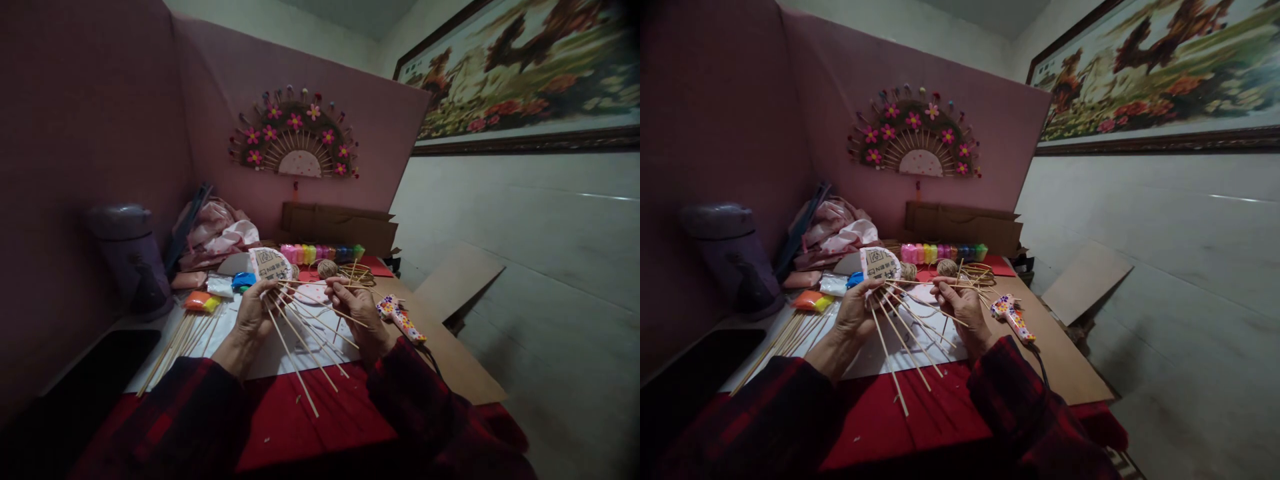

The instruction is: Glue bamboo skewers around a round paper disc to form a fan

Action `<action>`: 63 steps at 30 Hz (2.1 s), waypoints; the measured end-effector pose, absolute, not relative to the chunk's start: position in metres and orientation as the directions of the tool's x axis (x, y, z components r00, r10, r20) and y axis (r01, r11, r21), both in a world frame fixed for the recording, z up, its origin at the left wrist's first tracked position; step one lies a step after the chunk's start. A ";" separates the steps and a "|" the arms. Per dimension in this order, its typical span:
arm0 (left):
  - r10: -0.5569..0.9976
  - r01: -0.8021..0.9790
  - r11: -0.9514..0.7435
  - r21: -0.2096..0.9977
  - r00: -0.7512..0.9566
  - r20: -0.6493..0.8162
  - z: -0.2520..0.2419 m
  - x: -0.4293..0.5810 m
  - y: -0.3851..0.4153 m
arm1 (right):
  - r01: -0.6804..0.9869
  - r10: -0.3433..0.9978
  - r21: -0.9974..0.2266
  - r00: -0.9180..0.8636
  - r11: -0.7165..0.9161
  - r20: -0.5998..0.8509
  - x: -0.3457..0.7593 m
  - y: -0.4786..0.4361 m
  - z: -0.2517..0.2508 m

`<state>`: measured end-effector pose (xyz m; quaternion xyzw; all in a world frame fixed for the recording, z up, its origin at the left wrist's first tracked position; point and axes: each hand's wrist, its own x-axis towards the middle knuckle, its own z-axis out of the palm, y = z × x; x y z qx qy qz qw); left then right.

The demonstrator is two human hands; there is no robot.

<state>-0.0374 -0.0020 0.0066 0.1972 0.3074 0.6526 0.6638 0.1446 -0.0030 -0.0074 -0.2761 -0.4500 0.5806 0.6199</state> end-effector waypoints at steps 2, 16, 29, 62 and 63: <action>0.989 -0.753 0.081 0.653 -0.023 -0.149 0.007 -0.038 -0.002 | -0.476 0.968 -0.861 -0.067 0.181 0.241 0.144 -0.002 -0.007; 0.989 -0.767 0.056 0.639 -0.042 -0.138 0.008 -0.037 0.000 | -0.390 0.927 -0.856 -0.019 0.338 0.375 0.145 0.003 -0.015; 0.992 -0.717 0.044 0.695 -0.054 -0.118 0.007 -0.037 -0.001 | -0.359 0.936 -0.871 0.022 0.336 0.352 0.145 0.004 -0.015; 0.979 -0.698 0.080 0.711 -0.079 -0.188 0.008 -0.037 -0.001 | -0.270 0.900 -0.864 0.020 0.424 0.435 0.149 0.008 -0.022; 0.979 -0.698 0.076 0.712 -0.082 -0.185 0.007 -0.036 -0.001 | -0.266 0.899 -0.865 0.015 0.426 0.438 0.149 0.007 -0.022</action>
